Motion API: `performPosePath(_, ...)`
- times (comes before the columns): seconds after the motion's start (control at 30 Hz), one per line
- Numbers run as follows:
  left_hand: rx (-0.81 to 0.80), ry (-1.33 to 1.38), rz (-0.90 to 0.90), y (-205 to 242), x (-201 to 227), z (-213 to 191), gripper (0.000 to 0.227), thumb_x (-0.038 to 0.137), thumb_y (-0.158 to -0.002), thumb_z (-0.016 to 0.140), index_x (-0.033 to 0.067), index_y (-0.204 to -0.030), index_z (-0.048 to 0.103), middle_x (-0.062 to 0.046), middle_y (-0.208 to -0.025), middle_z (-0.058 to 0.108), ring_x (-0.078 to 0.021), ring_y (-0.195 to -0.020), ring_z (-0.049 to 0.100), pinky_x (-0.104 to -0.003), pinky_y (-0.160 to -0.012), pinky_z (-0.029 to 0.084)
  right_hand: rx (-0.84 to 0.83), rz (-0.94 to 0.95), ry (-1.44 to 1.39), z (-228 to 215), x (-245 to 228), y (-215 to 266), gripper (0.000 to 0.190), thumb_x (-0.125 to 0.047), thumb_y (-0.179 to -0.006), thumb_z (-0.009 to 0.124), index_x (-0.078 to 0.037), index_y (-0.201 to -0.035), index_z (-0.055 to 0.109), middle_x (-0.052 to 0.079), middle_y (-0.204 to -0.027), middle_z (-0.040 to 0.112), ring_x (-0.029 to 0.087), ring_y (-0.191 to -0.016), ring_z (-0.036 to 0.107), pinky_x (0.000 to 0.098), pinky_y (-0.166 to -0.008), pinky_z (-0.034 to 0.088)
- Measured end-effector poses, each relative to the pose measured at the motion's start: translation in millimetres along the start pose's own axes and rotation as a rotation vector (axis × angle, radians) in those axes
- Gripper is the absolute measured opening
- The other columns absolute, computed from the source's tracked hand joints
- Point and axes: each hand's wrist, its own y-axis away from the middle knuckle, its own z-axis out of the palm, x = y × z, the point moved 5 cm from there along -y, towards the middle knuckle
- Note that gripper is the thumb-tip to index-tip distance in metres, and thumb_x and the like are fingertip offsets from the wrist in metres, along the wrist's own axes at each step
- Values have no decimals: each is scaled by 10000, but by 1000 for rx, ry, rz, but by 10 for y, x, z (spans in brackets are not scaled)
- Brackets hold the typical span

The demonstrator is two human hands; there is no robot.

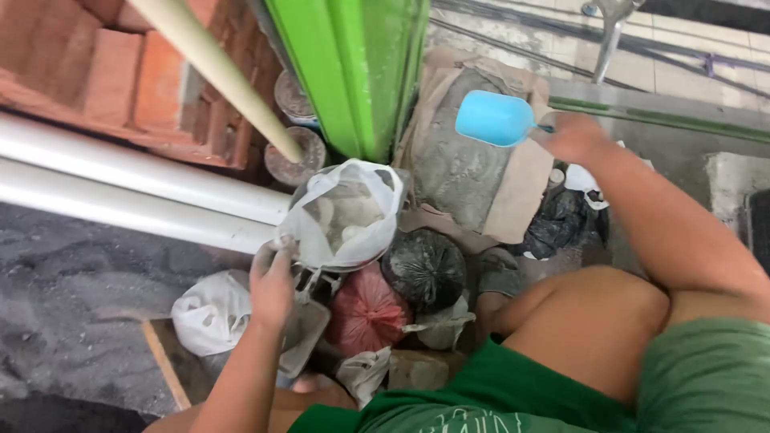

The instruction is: Transferring dry mortar mix from a bag into a smaller container using a hand scoop.

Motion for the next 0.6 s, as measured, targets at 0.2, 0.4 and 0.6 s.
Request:
performPosePath(0.2,-104,-6,24,-176,-20,146,326,388,-967,666,87,-1092,661,-111,-1010,588,-236,-955,584,-500,-926,519,30,-94,-179,-638,-555,649,621,-511,-947,598,-49,-1348,705,290,-1304,701,505,-1279,592,574,-1111,447)
performPosePath(0.4,-214,95,40,-532,-304,439,425,354,-981,639,39,-1256,564,-155,-1118,567,-261,-1088,578,-548,-1034,497,-53,-248,-53,-788,-1703,1346,422,-497,-1001,543,-267,-1301,731,86,-1079,779,299,-1095,725,460,-1010,559)
performPosePath(0.6,-299,18,35,-32,200,520,585,277,-1059,452,-69,-1505,297,-217,-1276,486,-316,-1249,527,-596,-1029,471,160,-619,412,-85,-2256,1266,320,-370,-1035,510,-172,-968,753,57,-726,709,256,-665,713,434,-609,606)
